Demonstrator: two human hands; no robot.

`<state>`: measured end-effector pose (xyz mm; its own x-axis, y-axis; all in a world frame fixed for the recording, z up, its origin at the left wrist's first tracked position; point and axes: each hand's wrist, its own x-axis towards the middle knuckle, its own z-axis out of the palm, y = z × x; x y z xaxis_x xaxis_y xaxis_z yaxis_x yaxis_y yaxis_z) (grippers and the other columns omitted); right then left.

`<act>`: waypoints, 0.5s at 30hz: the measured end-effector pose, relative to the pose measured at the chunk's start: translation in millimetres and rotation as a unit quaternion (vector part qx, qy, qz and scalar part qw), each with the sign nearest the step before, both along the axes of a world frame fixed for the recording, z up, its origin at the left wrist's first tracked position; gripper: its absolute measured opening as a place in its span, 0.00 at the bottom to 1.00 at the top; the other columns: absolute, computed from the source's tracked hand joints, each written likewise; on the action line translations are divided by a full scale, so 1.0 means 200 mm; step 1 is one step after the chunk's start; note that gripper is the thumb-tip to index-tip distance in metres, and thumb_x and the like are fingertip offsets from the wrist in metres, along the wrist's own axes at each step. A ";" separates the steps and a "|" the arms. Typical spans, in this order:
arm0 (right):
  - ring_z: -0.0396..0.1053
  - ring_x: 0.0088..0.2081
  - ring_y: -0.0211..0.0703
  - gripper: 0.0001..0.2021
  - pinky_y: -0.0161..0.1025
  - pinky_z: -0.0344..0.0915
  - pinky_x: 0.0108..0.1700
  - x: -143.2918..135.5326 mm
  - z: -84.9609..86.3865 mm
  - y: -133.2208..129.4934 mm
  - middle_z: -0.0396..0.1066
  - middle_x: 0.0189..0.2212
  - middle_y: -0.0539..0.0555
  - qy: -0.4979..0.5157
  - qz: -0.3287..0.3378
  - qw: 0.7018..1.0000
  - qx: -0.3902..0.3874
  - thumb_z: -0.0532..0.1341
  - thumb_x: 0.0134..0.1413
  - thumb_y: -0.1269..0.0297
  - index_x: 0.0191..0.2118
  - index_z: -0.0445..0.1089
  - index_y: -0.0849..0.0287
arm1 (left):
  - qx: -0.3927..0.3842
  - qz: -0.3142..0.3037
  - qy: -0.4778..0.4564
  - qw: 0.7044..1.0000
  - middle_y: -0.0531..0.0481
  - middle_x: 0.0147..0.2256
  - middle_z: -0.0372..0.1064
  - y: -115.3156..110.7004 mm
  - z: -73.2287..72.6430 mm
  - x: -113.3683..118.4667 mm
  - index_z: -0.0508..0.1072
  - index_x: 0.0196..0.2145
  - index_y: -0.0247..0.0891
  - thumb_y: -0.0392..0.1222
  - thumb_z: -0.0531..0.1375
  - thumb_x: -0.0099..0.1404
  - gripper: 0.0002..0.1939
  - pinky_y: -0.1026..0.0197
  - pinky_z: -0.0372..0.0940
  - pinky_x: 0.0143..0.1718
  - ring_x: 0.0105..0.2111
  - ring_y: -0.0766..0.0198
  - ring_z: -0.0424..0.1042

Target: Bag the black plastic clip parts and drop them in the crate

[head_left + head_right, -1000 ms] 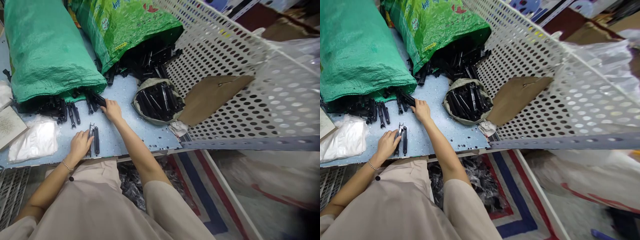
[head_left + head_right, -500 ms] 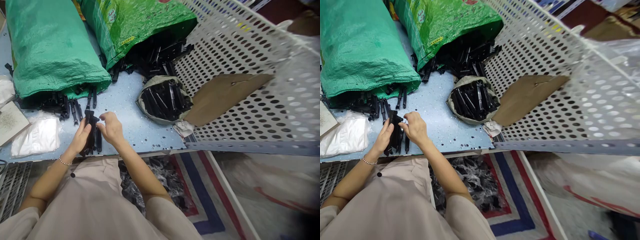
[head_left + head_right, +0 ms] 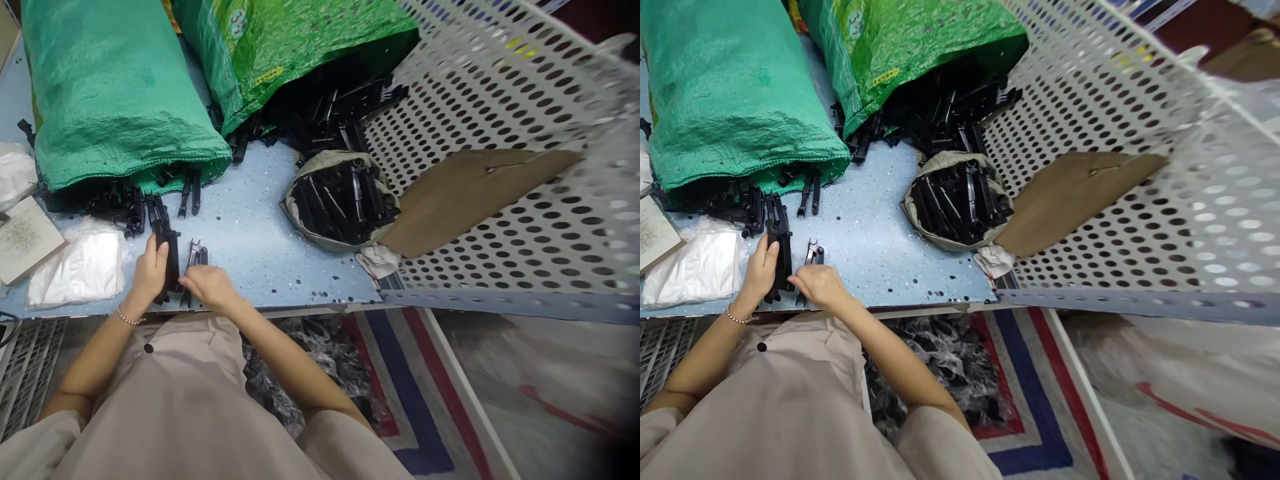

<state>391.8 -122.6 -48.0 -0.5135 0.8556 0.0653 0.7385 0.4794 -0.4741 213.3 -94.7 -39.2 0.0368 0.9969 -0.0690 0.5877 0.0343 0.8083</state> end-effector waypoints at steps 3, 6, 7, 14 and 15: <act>0.70 0.35 0.46 0.26 0.38 0.58 0.37 0.01 0.03 0.27 0.74 0.35 0.57 0.009 -0.167 0.984 -0.062 0.38 0.71 0.47 0.41 0.68 0.56 | -0.034 -0.022 0.182 0.982 0.41 0.34 0.76 -0.06 -0.05 0.03 0.59 0.65 0.34 0.51 0.46 0.75 0.27 0.52 0.67 0.40 0.35 0.50 0.77; 0.72 0.45 0.55 0.25 0.44 0.62 0.43 0.01 0.03 0.62 0.73 0.48 0.64 0.006 -0.307 0.948 -0.087 0.44 0.68 0.45 0.56 0.61 0.59 | -0.013 -0.063 0.263 0.963 0.39 0.37 0.75 -0.11 -0.13 0.07 0.68 0.58 0.36 0.49 0.49 0.74 0.22 0.53 0.68 0.41 0.38 0.50 0.77; 0.71 0.47 0.58 0.26 0.46 0.62 0.45 0.01 0.02 0.72 0.71 0.50 0.67 0.002 -0.327 0.939 -0.107 0.47 0.68 0.46 0.58 0.59 0.62 | 0.010 -0.070 0.257 0.964 0.39 0.39 0.75 -0.12 -0.15 0.07 0.71 0.55 0.37 0.49 0.50 0.73 0.21 0.53 0.68 0.43 0.41 0.50 0.76; 0.69 0.33 0.44 0.18 0.39 0.64 0.38 0.01 0.00 0.57 0.72 0.34 0.54 0.233 -0.196 0.926 -0.221 0.48 0.66 0.53 0.49 0.65 0.60 | 0.020 -0.002 -0.248 0.969 0.40 0.55 0.66 0.04 -0.10 0.06 0.60 0.64 0.44 0.58 0.53 0.70 0.29 0.52 0.66 0.53 0.51 0.57 0.71; 0.67 0.31 0.42 0.18 0.38 0.64 0.36 0.01 0.01 0.47 0.70 0.32 0.51 0.268 -0.147 0.923 -0.233 0.48 0.66 0.51 0.49 0.65 0.58 | -0.009 0.011 -0.335 0.942 0.41 0.56 0.66 0.06 -0.07 0.06 0.56 0.66 0.47 0.60 0.52 0.70 0.32 0.53 0.67 0.51 0.50 0.58 0.71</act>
